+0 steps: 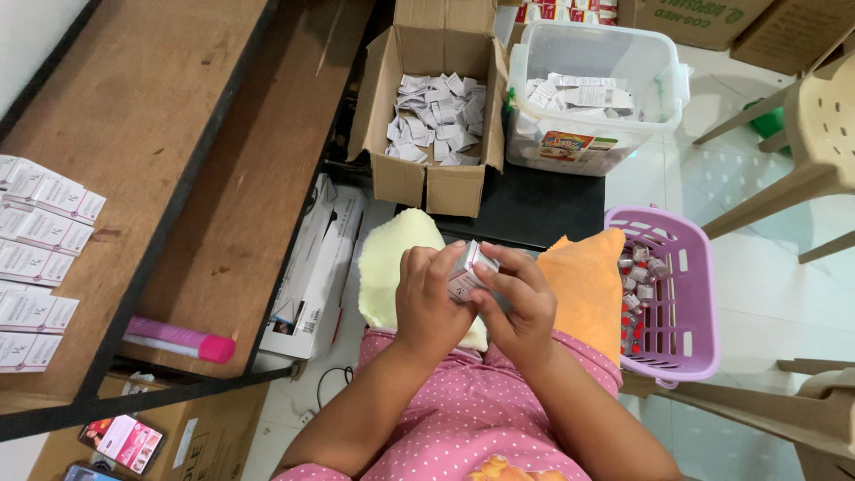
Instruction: The person sits on the floor and repeatedly picks small bottles from a purple basket, places them into white paper wrappers, folds the wrappers, and sets the wrapped items on a nearby table. The person also handles loose wrappers from a cardboard box and a plastic bin during the process.
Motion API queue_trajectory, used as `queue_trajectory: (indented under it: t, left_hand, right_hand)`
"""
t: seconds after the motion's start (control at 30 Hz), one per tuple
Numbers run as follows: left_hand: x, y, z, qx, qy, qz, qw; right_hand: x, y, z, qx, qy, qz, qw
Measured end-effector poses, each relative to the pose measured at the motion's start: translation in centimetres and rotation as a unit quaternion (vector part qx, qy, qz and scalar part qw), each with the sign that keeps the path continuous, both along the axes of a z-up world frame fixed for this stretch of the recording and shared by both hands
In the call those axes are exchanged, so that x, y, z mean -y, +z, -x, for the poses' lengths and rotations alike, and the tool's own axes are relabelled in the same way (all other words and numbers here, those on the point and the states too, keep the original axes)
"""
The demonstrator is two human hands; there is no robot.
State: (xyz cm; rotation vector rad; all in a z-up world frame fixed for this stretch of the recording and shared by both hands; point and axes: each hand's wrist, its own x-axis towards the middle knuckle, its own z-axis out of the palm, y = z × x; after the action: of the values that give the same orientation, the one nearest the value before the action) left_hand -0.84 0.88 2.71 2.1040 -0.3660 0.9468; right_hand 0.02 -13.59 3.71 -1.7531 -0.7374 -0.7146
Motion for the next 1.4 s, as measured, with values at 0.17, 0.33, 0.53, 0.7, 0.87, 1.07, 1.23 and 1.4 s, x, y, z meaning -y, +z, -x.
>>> queue_trajectory:
  t: [0.17, 0.33, 0.53, 0.7, 0.87, 1.07, 1.23, 1.4]
  left_hand:
    - [-0.2, 0.2, 0.3, -0.067, -0.015, -0.006, 0.998]
    - [-1.9, 0.8, 0.8, -0.075, -0.088, -0.006, 0.993]
    - [-7.1, -0.3, 0.2, -0.075, 0.042, -0.021, 0.996]
    - [-19.9, 1.0, -0.7, 0.06, 0.365, -0.079, 0.926]
    - [-31.0, 2.6, 2.6, 0.009, 0.543, -0.118, 0.831]
    - [-35.8, 0.3, 3.5, -0.071, 0.566, -0.151, 0.807]
    - [-37.9, -1.1, 4.1, -0.12, 0.619, -0.194, 0.752]
    - [-36.2, -1.0, 3.8, -0.101, 0.598, -0.174, 0.776]
  right_hand:
    - [-0.4, -1.2, -0.5, -0.048, -0.008, 0.004, 0.999]
    - [0.1, -2.2, -2.5, -0.08, 0.043, -0.02, 0.996]
    - [-0.4, -3.6, -3.6, -0.164, 0.199, -0.14, 0.956]
    - [0.5, -5.1, -4.3, -0.199, 0.158, -0.073, 0.965]
    - [1.4, -7.4, -5.4, -0.231, 0.182, -0.061, 0.954]
    - [0.8, -7.4, -5.6, -0.229, 0.194, 0.019, 0.954]
    - [1.0, -5.9, -5.5, -0.218, 0.181, 0.106, 0.953]
    - [2.7, -4.5, -4.9, -0.225, 0.161, 0.091, 0.957]
